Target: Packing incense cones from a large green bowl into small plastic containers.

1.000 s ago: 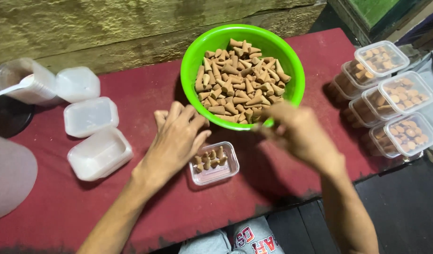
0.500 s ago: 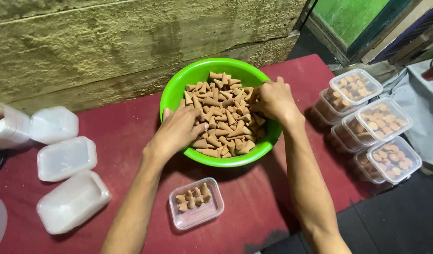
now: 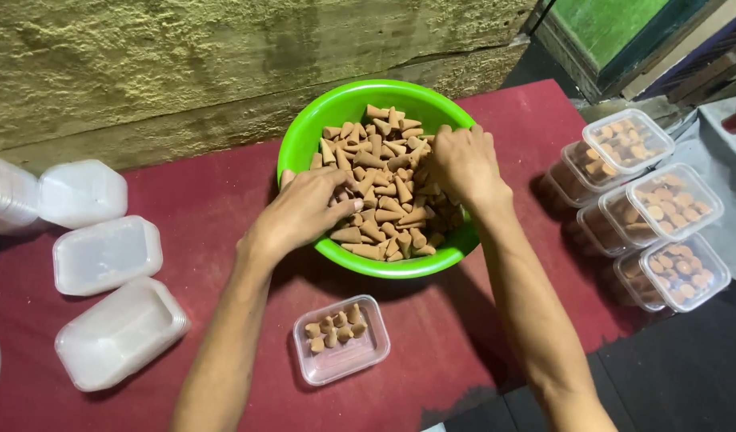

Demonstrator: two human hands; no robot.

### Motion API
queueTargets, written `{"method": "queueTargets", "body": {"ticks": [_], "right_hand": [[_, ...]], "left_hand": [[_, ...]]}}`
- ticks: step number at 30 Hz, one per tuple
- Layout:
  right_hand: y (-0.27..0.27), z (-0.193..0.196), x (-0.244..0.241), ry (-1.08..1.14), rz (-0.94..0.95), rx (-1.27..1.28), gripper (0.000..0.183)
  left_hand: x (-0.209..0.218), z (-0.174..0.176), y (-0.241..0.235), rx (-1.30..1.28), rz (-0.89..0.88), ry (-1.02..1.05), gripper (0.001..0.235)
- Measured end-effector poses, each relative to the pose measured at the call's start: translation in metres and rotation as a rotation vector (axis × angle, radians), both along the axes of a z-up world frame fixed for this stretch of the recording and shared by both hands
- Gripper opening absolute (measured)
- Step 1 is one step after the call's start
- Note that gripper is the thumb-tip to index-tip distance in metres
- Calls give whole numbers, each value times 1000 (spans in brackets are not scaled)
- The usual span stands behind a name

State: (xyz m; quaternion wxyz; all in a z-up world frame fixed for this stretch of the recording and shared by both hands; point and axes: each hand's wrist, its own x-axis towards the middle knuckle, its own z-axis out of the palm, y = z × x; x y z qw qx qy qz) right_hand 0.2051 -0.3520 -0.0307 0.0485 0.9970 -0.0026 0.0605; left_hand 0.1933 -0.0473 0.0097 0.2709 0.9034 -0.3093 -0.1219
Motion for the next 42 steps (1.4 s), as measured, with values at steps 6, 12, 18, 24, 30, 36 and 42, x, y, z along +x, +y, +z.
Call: {"method": "queueTargets", "body": {"ticks": [6,12,18,24,30,36,42], "right_hand": [[4,26,-15,31,23,316,36],[27,73,-44,155,-81,460,19],[34,109,-63,247,-60,527,18],[54,117,-79,88,72,897,30],[67,109,-72,70,112,1183,33],[52,101,-81,-11,67,1134,25],[54,99,-95,-5,87,1128,24]], "left_hand": [[-17,16,5,-38,-1,-41,21],[-7,5,2,-69,-3,-27,21],[-7,8,1,-64,-5,-57,19],[-8,4,0,-126,2,-38,20],[-6,3,1,-166,36,-35,23],[-21,21,-8,-34,16,-140,25],[-22,1,-9,48,-24,-291,26]]}}
